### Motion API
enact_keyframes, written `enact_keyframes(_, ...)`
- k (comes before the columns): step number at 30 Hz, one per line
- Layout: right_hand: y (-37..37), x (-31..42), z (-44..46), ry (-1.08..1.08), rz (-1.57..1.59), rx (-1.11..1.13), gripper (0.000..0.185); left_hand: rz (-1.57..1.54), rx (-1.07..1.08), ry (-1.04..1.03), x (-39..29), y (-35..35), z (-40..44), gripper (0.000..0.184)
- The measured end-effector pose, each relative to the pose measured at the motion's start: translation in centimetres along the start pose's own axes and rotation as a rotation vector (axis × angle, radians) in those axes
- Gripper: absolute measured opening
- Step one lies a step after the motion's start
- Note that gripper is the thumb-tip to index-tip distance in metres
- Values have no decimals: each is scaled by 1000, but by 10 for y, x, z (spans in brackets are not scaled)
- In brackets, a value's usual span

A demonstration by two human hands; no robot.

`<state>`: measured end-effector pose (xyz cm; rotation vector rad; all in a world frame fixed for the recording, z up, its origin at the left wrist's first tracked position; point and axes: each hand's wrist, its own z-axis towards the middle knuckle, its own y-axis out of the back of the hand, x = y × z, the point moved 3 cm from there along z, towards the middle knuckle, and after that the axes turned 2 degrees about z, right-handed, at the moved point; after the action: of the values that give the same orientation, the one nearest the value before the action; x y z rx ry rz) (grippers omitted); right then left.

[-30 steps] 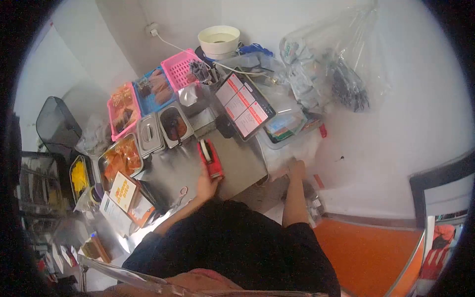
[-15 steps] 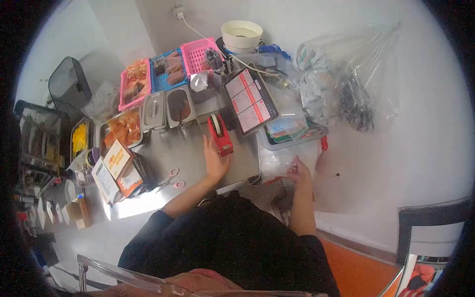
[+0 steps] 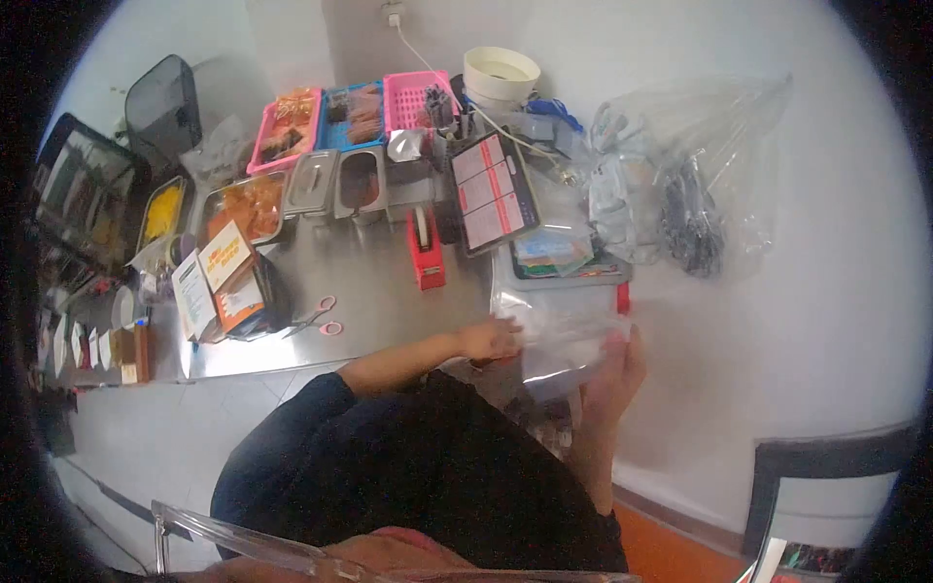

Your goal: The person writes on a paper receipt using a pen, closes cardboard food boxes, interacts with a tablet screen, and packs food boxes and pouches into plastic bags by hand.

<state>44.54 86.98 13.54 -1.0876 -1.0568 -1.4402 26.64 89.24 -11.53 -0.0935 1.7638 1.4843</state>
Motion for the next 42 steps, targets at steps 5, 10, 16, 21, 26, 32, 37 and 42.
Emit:
enact_keyframes(5, -76, 48, -39, 691, -84, 392, 12, 116, -588, 461, 18, 76, -111, 33)
enact_keyframes(10, -114, 21, -57, 525, 121, 657, 16, 498, -578, 1017, 66, 62, -254, 62)
enact_keyframes(16, -147, 23, -63, 428, 116, 647, 14, 419, -428, 803, 88, 51, -287, 62)
enact_keyframes(21, -174, 36, -84, 613, -128, 549, 14, 653, -373, 616, 127, 109, -229, 45)
enact_keyframes(26, -210, 24, -116, 816, -60, 461, 18, -166, -1328, 404, 30, 206, -242, 29)
enact_keyframes(32, -264, 31, -157, 796, 79, 1110, 9, -849, -1106, 225, -61, 196, -290, 22)
enact_keyframes(37, -269, 25, -133, 986, -25, 869, 33, -321, -993, 399, -64, 225, -325, 12)
enact_keyframes(42, -294, 50, -123, 1032, -458, 1243, 30, 303, -807, 217, -89, 257, -357, 26)
